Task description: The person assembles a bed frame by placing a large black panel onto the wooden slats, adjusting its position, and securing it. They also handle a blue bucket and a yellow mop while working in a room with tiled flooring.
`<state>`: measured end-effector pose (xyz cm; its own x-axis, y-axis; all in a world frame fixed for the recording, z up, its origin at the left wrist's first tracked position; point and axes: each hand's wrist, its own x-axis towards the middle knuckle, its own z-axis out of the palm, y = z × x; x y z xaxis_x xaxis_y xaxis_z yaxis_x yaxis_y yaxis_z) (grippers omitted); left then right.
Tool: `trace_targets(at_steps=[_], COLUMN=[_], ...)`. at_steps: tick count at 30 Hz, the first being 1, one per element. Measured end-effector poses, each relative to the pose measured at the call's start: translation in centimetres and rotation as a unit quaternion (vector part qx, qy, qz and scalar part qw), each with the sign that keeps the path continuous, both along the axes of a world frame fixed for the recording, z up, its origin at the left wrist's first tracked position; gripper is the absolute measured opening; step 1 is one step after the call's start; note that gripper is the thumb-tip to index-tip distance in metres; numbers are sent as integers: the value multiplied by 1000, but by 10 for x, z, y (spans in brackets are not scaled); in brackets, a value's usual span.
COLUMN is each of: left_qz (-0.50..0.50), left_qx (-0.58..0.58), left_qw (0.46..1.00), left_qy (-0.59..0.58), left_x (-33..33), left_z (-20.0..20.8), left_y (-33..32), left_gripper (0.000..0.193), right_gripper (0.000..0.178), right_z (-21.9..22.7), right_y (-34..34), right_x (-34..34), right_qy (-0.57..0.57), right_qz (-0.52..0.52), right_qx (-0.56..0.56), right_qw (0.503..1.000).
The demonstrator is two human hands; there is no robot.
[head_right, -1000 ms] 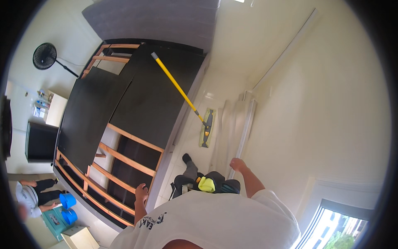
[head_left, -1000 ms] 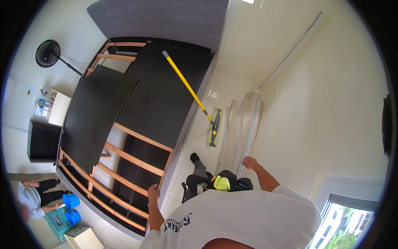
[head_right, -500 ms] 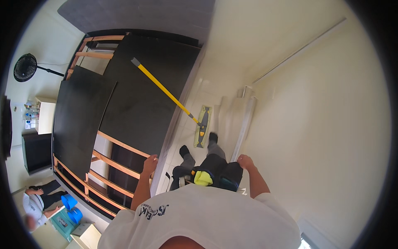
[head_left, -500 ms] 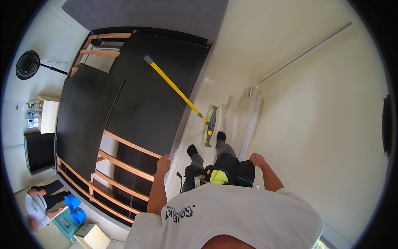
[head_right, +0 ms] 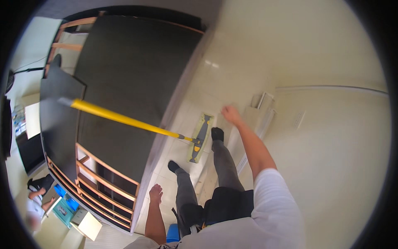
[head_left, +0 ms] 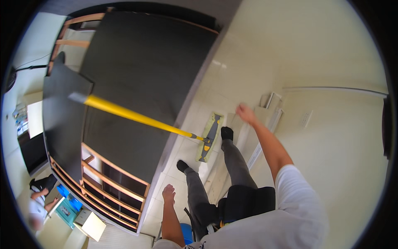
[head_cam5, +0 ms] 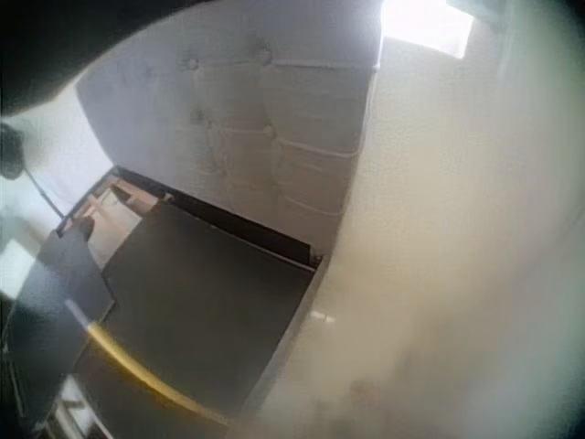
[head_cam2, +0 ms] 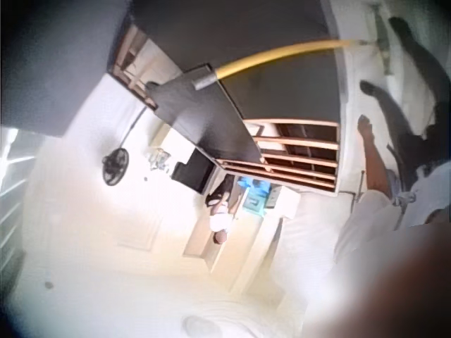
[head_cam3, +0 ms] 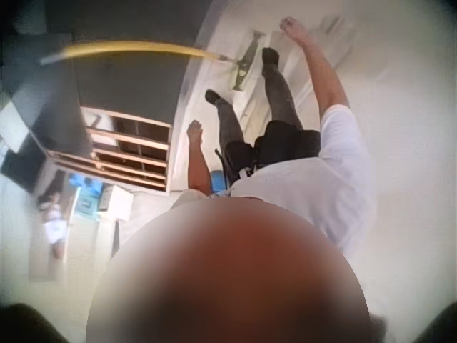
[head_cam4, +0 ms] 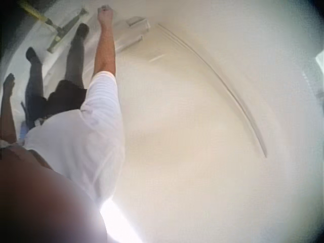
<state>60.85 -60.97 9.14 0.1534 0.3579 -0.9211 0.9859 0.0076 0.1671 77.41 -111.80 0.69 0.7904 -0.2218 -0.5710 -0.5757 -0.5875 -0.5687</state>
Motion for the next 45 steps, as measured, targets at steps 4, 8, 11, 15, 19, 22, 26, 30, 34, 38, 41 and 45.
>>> trace_targets(at_steps=[4, 8, 11, 15, 19, 22, 26, 30, 34, 38, 41, 45], left_qz=[253, 450, 530, 456, 536, 549, 327, 193, 183, 196, 208, 233], left_qx=[-29, 36, 61, 132, 89, -22, 88, 116, 98, 101, 108, 60], left_qw=[965, 876, 823, 856, 806, 809, 937, 974, 977, 975, 972, 971], left_qy=[-66, -173, -194, -205, -236, -212, -92, 1, 46, 18, -14, -6], left_x=[15, 46, 42, 62, 71, 48, 64, 60, 59, 53, 41, 5], left_z=[-80, -140, -174, -194, -201, -206, -182, -171, -168, -172, -170, -164], left_y=[-13, -19, 3, -35, -38, 5, -27, -11, 4, 4, -8, -23], left_gripper=[49, 52, 53, 56, 59, 57, 62, 60, 59, 56, 40, 41], right_gripper=[25, 31, 38, 39, 51, 60, 66, 74, 74, 67, 61, 60], right_z=[-82, -125, -135, -164, -213, -228, -267, -284, -301, -306, -302, -312], right_y=[-26, -48, -29, -5, 34, 66, 95, 138, 173, 192, 185, 159], right_x=[121, 193, 231, 222, 173, 157, 135, 123, 125, 123, 105, 66], right_qy=[-113, -150, -111, -12, 112, 159, 187, 177, 76, 3, -4, 16], right_qz=[-189, -245, -249, -305, -337, -323, -352, -331, -412, -463, -498, -504], right_qx=[152, 202, 305, 358, 403, 447, 506, 591, 673, 646, 636, 652], right_qw=[964, 936, 912, 882, 844, 819, 766, 714, 609, 607, 589, 567])
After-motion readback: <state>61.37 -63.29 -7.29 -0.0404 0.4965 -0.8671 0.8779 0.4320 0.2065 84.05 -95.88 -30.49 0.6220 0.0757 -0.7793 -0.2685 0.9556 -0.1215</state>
